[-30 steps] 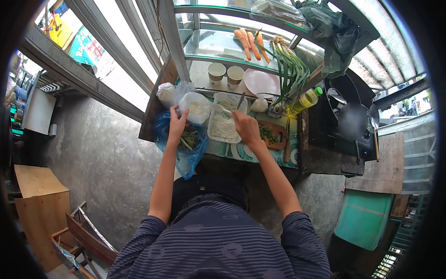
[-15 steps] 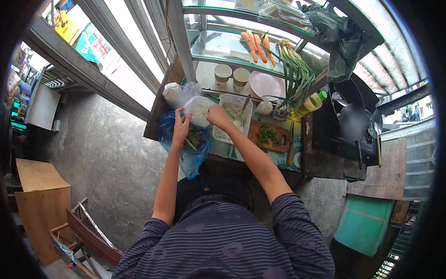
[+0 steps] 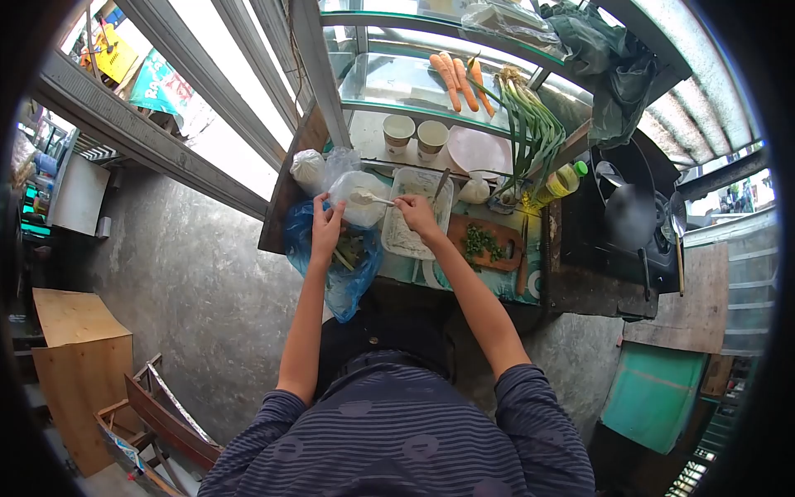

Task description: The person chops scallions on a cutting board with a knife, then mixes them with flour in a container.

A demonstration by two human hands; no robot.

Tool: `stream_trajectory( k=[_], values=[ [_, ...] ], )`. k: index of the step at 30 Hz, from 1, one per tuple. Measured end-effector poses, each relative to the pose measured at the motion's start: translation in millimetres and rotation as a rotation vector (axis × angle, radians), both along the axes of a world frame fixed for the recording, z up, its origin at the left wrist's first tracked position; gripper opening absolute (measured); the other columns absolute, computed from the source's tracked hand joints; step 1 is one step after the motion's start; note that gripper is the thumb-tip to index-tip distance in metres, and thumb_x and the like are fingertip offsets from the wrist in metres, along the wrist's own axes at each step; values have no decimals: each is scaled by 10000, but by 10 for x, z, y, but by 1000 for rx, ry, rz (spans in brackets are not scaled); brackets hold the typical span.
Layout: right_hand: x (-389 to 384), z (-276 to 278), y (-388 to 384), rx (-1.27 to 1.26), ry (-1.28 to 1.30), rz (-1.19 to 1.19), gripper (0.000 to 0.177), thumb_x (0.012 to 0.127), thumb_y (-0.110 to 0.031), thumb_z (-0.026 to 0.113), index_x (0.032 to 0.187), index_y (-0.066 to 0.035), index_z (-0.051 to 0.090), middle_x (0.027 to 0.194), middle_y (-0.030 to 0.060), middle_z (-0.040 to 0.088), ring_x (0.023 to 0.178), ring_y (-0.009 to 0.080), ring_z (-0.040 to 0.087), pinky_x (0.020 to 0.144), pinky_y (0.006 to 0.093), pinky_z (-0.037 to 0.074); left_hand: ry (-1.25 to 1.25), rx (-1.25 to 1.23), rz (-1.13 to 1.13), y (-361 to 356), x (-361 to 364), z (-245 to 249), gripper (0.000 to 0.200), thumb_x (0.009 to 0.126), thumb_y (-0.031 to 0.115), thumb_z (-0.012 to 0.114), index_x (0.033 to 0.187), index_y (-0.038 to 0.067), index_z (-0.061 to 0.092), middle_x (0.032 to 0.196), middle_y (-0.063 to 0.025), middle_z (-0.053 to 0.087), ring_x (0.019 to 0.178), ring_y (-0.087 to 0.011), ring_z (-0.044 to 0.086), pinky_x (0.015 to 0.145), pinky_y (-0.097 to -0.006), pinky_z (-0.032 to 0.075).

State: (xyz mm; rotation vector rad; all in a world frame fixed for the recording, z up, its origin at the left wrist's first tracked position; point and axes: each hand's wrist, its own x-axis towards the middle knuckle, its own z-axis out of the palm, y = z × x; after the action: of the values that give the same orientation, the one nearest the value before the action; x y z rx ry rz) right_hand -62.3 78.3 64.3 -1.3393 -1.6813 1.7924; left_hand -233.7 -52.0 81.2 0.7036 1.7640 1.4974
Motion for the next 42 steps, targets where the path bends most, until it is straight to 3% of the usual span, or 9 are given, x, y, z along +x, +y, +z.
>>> stream_trajectory(
  k=[9, 15, 18, 22, 28, 32, 37, 40, 42],
  values=[
    [532, 483, -59, -110, 108, -85, 250, 961, -197, 558, 1070, -7, 677, 577, -69, 424, 460, 21, 313, 421, 236, 254, -28, 13, 61, 5, 12, -49, 434, 943, 289, 593, 1261, 54, 413, 833, -81, 655, 672, -120, 558, 614, -261, 452],
    [965, 468, -11, 298, 152, -158, 242, 959, -190, 556, 1033, 0, 685, 579, -31, 463, 528, 24, 365, 475, 242, 282, -59, -16, 54, -43, 53, -14, 455, 952, 331, 588, 1272, 69, 400, 915, -37, 642, 722, -78, 560, 653, -222, 457],
    [1126, 453, -114, 478, -146, -78, 221, 947, -173, 560, 1034, -6, 675, 573, 41, 501, 513, 72, 410, 484, 282, 314, -59, -26, 63, -56, 91, -3, 457, 954, 327, 584, 1281, 67, 397, 925, -40, 643, 726, -78, 562, 651, -220, 455],
    [1210, 389, -219, 537, -198, -88, 220, 938, -168, 559, 1025, 2, 669, 643, 127, 605, 511, 148, 501, 507, 315, 371, -46, -17, 84, -85, 154, 14, 463, 954, 316, 585, 1292, 61, 398, 944, -46, 643, 741, -81, 571, 652, -217, 455],
    [1153, 304, -166, 540, -116, -92, 225, 934, -170, 559, 998, 10, 677, 707, 152, 648, 573, 186, 594, 560, 311, 435, -4, -1, 159, -132, 242, 7, 493, 945, 262, 604, 1343, 51, 405, 1041, -69, 634, 781, -92, 597, 653, -215, 464],
    [957, 108, -60, 472, 14, -120, 228, 938, -171, 556, 990, 12, 682, 680, 84, 636, 568, 167, 571, 565, 300, 438, -2, 15, 195, -184, 309, 13, 489, 951, 237, 592, 1359, 49, 398, 1119, -93, 630, 790, -97, 606, 656, -215, 470],
    [885, 381, 1, -126, 126, -134, 241, 954, -172, 536, 1008, 10, 683, 629, -23, 563, 532, 75, 453, 505, 254, 360, -29, 6, 240, -319, 413, 106, 461, 961, 216, 572, 1361, 56, 405, 1206, -119, 613, 792, -101, 612, 655, -213, 474],
    [967, 464, 22, -98, 176, -163, 240, 962, -173, 526, 1013, -1, 685, 601, -43, 524, 523, 46, 393, 488, 234, 299, -38, 1, 267, -409, 459, 121, 454, 967, 221, 564, 1360, 60, 405, 1218, -120, 608, 793, -106, 614, 661, -219, 478],
    [1053, 406, 33, 175, 110, -166, 241, 965, -180, 525, 1004, -5, 686, 588, -46, 486, 531, 43, 382, 494, 233, 295, -41, 0, 276, -456, 480, 118, 456, 969, 228, 562, 1362, 63, 401, 1224, -117, 606, 796, -108, 616, 665, -224, 480]
  ],
)
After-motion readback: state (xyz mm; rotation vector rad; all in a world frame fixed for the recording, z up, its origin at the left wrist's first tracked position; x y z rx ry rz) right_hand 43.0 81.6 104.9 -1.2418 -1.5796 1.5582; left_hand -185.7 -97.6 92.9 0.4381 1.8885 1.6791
